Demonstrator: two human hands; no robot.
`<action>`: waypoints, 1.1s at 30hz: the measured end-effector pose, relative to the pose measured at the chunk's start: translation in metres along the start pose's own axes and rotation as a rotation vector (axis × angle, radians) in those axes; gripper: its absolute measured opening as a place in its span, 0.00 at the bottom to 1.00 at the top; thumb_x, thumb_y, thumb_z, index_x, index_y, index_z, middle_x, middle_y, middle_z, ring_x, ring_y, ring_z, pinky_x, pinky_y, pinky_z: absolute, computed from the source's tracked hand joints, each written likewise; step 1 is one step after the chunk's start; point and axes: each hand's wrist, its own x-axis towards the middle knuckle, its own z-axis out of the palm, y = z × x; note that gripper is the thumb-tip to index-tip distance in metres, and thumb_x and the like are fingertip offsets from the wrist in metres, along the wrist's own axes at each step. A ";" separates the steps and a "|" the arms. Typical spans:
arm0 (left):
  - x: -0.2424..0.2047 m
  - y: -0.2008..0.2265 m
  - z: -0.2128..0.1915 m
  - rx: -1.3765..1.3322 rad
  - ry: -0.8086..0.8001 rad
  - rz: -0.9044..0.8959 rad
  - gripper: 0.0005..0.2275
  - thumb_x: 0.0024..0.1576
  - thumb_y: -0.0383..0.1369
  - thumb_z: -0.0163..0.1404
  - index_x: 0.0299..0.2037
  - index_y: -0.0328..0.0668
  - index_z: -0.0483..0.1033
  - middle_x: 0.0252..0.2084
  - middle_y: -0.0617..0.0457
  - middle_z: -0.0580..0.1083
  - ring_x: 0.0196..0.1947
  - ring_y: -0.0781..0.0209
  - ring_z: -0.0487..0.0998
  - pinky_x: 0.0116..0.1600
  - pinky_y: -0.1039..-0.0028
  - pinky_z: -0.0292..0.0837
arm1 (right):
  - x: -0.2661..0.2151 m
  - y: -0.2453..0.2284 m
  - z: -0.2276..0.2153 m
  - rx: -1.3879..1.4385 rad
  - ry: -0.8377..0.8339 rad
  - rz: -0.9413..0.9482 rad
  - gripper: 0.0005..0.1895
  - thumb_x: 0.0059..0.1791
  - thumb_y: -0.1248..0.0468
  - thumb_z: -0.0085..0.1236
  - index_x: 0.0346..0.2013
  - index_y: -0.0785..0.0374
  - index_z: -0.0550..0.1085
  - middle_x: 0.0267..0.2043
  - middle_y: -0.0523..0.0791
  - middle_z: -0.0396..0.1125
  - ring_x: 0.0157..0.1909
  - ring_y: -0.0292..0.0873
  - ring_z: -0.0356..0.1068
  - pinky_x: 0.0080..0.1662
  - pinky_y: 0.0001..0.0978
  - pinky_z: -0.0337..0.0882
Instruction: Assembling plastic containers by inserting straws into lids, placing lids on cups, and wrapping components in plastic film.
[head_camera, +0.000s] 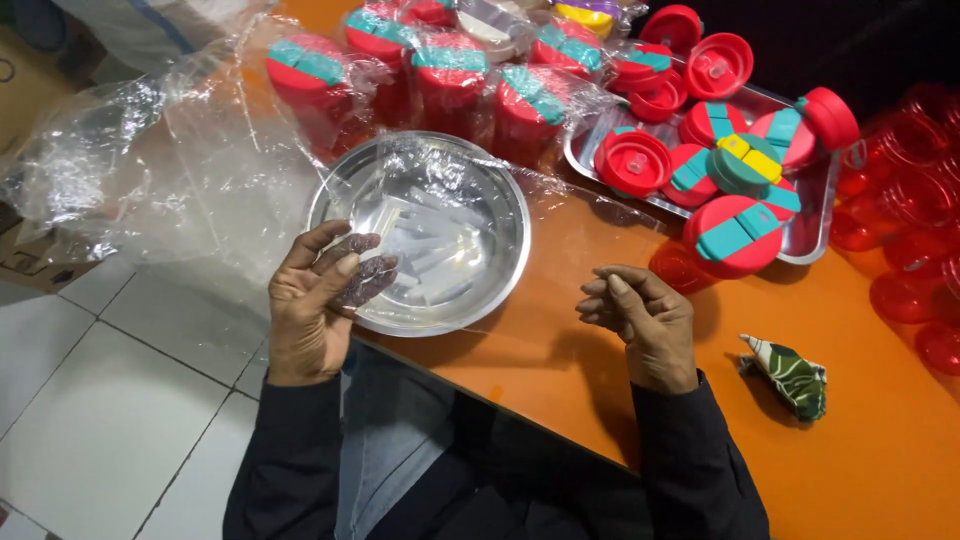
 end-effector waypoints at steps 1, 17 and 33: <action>0.001 0.001 -0.002 0.010 -0.014 -0.004 0.16 0.56 0.24 0.54 0.55 0.34 0.73 0.47 0.33 0.78 0.47 0.40 0.83 0.50 0.49 0.82 | -0.001 0.001 -0.001 -0.015 0.009 -0.006 0.11 0.54 0.69 0.55 0.46 0.75 0.76 0.36 0.58 0.75 0.35 0.52 0.80 0.42 0.47 0.83; -0.004 0.018 0.034 0.284 -0.060 -0.006 0.15 0.58 0.24 0.53 0.56 0.38 0.75 0.44 0.35 0.79 0.29 0.50 0.84 0.36 0.61 0.85 | -0.031 -0.006 -0.040 -0.018 -0.041 0.019 0.12 0.54 0.68 0.53 0.47 0.77 0.73 0.20 0.56 0.68 0.19 0.50 0.76 0.26 0.42 0.82; -0.100 -0.058 0.107 1.550 -1.125 0.682 0.67 0.42 0.61 0.79 0.78 0.45 0.34 0.78 0.34 0.27 0.79 0.38 0.24 0.74 0.35 0.14 | -0.095 -0.046 -0.069 0.141 0.158 0.089 0.08 0.54 0.67 0.53 0.45 0.68 0.73 0.26 0.47 0.70 0.23 0.41 0.73 0.27 0.30 0.80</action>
